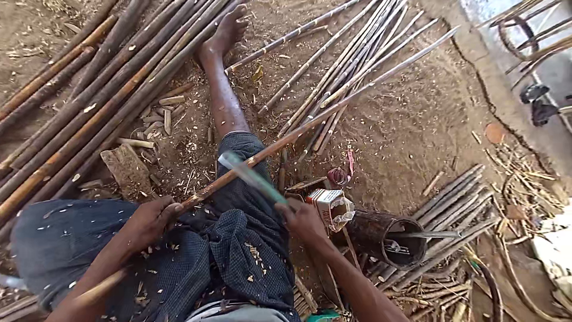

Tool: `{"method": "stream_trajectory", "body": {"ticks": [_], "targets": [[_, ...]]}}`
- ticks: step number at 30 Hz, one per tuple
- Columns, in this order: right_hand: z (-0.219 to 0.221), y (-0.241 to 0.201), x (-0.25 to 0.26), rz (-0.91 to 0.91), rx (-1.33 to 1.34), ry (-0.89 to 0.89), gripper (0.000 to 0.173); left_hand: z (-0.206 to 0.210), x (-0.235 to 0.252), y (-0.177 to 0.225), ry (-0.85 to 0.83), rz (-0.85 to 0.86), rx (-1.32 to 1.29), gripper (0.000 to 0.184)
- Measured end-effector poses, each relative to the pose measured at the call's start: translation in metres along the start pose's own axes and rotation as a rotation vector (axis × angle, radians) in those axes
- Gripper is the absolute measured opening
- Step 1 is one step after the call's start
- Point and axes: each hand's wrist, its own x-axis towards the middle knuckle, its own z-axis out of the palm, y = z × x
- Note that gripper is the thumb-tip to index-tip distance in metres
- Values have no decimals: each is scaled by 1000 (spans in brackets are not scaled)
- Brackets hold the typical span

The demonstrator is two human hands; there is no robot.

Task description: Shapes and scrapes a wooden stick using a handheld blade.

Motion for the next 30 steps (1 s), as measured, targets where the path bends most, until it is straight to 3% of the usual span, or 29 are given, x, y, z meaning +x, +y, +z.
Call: {"method": "stream_trajectory", "body": {"ticks": [3,5,7,11,14,18,22,26,30], "targets": [[-7,14,11,183,273,154,60,-1,2,3,-61,-29,-72,32],[0,-1,0,69,135,72,52,-2,1,0,-74,-19,-139,36],[-1,-3,-3,71,112,-27,48,-3,-2,0,-93,-25,-152,37],[-6,12,10,122,216,102,58,-1,2,8,-80,-64,-158,35],[2,-3,-6,-26,-54,-68,46,3,1,0,25,-8,-55,34],[-19,2,11,190,198,143,61,20,-4,1,290,71,250,43],[-10,-29,-8,-48,-148,-166,49,25,-11,4,367,94,309,48],[-24,-4,30,153,143,165,56,26,-10,0,378,92,323,46],[-8,-33,-10,-63,-168,-223,47,28,-15,2,410,99,375,55]]}}
